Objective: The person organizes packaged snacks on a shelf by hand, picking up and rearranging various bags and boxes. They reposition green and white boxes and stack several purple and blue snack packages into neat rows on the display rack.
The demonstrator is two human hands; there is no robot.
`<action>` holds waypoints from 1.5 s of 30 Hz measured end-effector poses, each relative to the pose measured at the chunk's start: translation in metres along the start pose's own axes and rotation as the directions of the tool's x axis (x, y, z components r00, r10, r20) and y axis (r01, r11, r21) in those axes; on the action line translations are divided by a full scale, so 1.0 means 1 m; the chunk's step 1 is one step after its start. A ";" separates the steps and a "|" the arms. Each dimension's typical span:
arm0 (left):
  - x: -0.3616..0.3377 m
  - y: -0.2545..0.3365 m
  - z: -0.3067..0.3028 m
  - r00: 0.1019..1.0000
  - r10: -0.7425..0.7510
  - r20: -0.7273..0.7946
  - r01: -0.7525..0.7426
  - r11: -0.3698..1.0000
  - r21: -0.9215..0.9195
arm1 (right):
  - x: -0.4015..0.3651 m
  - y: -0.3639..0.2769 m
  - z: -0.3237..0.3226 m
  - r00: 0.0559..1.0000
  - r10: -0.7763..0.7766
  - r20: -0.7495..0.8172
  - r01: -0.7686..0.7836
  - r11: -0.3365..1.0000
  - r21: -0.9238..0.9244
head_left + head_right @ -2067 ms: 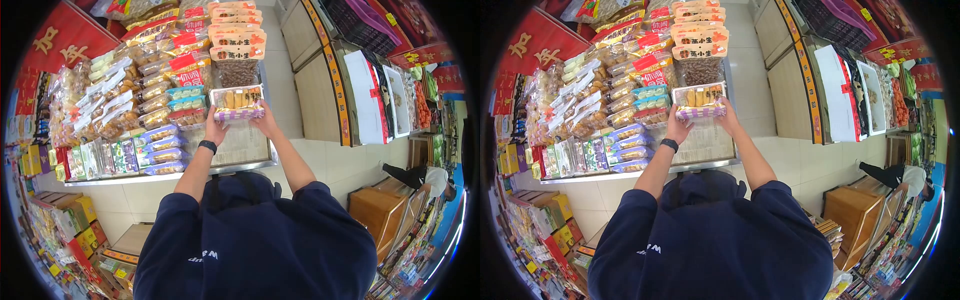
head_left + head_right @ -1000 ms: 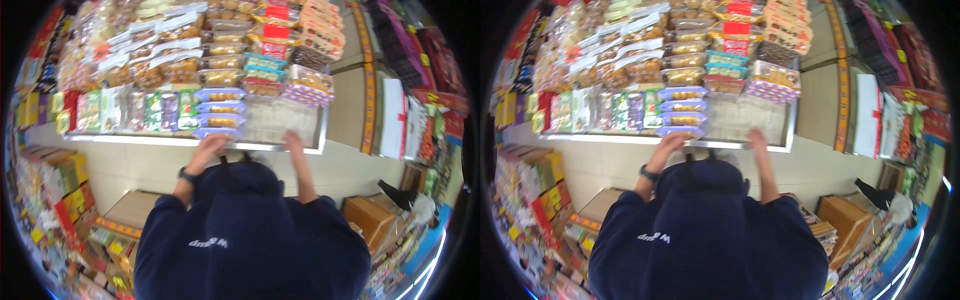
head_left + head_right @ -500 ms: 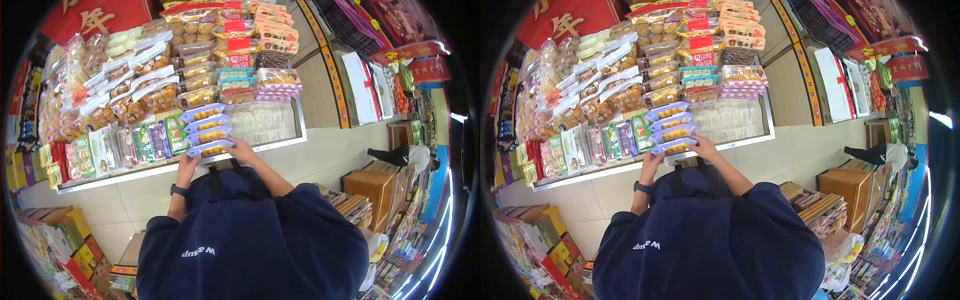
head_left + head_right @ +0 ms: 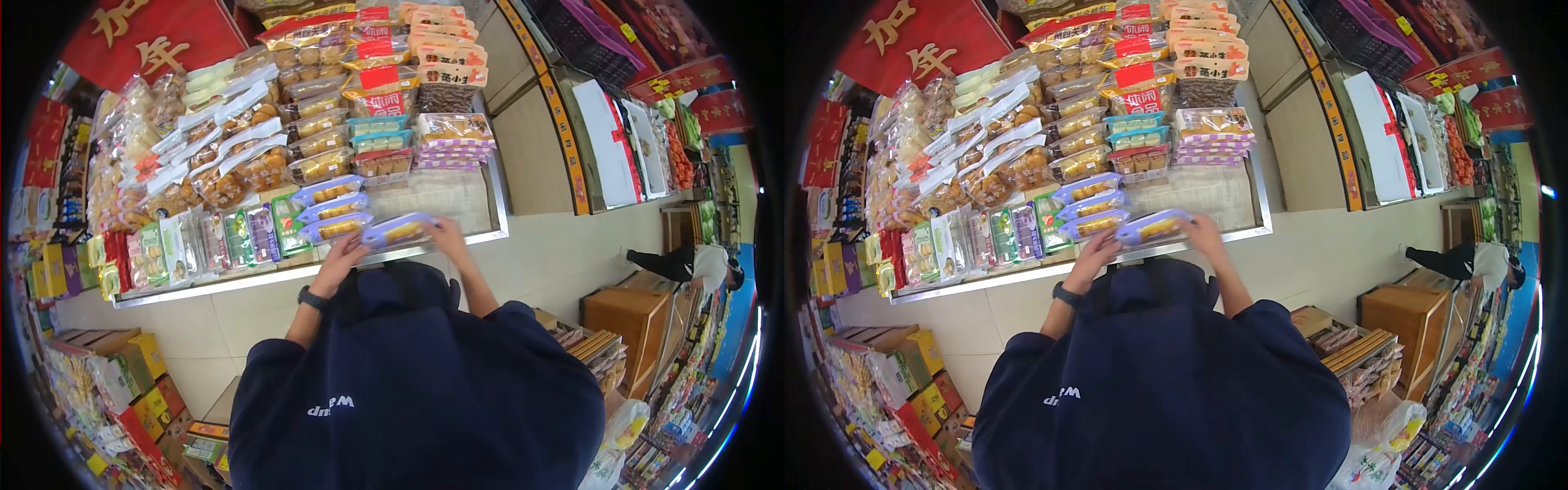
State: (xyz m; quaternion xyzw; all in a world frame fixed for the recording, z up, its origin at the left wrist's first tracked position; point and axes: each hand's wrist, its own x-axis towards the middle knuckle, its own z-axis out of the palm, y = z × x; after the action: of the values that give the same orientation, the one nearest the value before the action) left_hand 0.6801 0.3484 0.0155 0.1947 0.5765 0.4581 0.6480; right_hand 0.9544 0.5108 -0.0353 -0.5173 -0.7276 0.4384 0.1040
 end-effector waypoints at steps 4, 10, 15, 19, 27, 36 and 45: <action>0.023 -0.010 0.033 0.993 0.039 0.113 -0.059 0.982 0.180 | 0.007 0.025 -0.064 0.991 0.117 -0.063 -0.105 0.981 0.164; 0.013 -0.043 0.017 0.996 -0.066 0.062 0.047 0.964 0.261 | 0.024 0.053 -0.116 0.971 0.084 -0.224 -0.070 0.995 0.068; -0.035 -0.081 -0.043 0.869 -0.206 -0.451 0.201 0.978 -0.059 | 0.012 0.011 -0.103 0.999 -0.018 -0.036 0.017 0.999 -0.032; -0.050 -0.090 -0.076 0.639 -0.253 -0.727 0.113 0.965 -0.236 | 0.012 0.001 -0.052 0.983 -0.140 0.116 0.152 0.984 -0.096; -0.039 -0.075 -0.064 0.770 -0.274 -0.576 0.122 0.950 -0.288 | 0.006 -0.060 0.075 0.926 -0.148 0.348 0.172 0.984 -0.039; -0.037 -0.045 -0.074 0.857 -0.277 -0.435 0.310 0.951 0.004 | 0.011 -0.088 0.106 0.911 -0.092 0.403 0.102 0.995 -0.004; -0.018 -0.053 -0.130 0.930 -0.364 -0.054 0.367 0.903 0.223 | 0.000 -0.079 0.132 0.977 -0.009 0.212 0.014 1.000 -0.022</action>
State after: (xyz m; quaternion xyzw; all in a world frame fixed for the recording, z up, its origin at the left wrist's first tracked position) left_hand 0.5814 0.2707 -0.0494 0.1541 0.6552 0.2601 0.6923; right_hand 0.8225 0.4349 -0.0546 -0.4646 -0.7425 0.4820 0.0225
